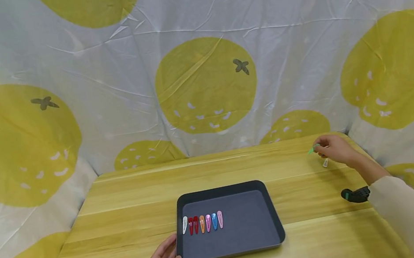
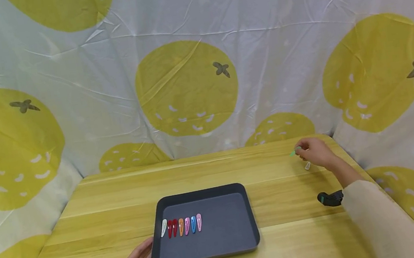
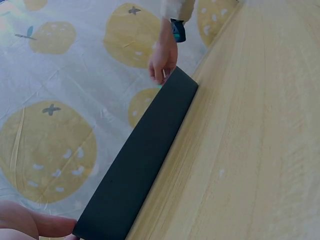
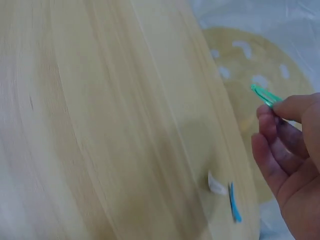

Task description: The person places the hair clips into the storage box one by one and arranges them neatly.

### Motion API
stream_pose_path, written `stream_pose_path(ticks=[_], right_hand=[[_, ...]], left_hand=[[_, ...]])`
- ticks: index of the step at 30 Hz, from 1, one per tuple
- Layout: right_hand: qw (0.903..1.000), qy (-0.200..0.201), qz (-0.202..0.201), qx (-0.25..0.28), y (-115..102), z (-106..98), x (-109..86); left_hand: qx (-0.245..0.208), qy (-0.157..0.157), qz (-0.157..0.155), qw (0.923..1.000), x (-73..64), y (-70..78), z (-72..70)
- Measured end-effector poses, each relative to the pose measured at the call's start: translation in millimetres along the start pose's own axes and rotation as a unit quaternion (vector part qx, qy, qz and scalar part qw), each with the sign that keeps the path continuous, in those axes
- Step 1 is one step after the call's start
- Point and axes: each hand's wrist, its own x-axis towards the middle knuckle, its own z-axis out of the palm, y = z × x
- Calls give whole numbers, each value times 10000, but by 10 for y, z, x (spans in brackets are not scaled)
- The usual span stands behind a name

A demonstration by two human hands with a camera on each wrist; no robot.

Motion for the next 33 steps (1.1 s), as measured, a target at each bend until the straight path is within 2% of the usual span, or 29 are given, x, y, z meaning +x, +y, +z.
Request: stream_pose_path(ticks=[9, 18, 22, 33], right_hand=[[9986, -61, -503, -124, -246, 185, 161], [9974, -437, -555, -109, -452, 314, 233], [9954, -639, -710, -119, -506, 334, 257], [9915, -924, -912, -45, -642, 398, 324]], left_hand=[[-15, -14, 60, 10000, -10, 2, -1], [-15, 4, 37, 10000, -8, -1, -5], [-13, 16, 46, 10000, -7, -3, -3], [9, -6, 11, 10000, -5, 8, -4]])
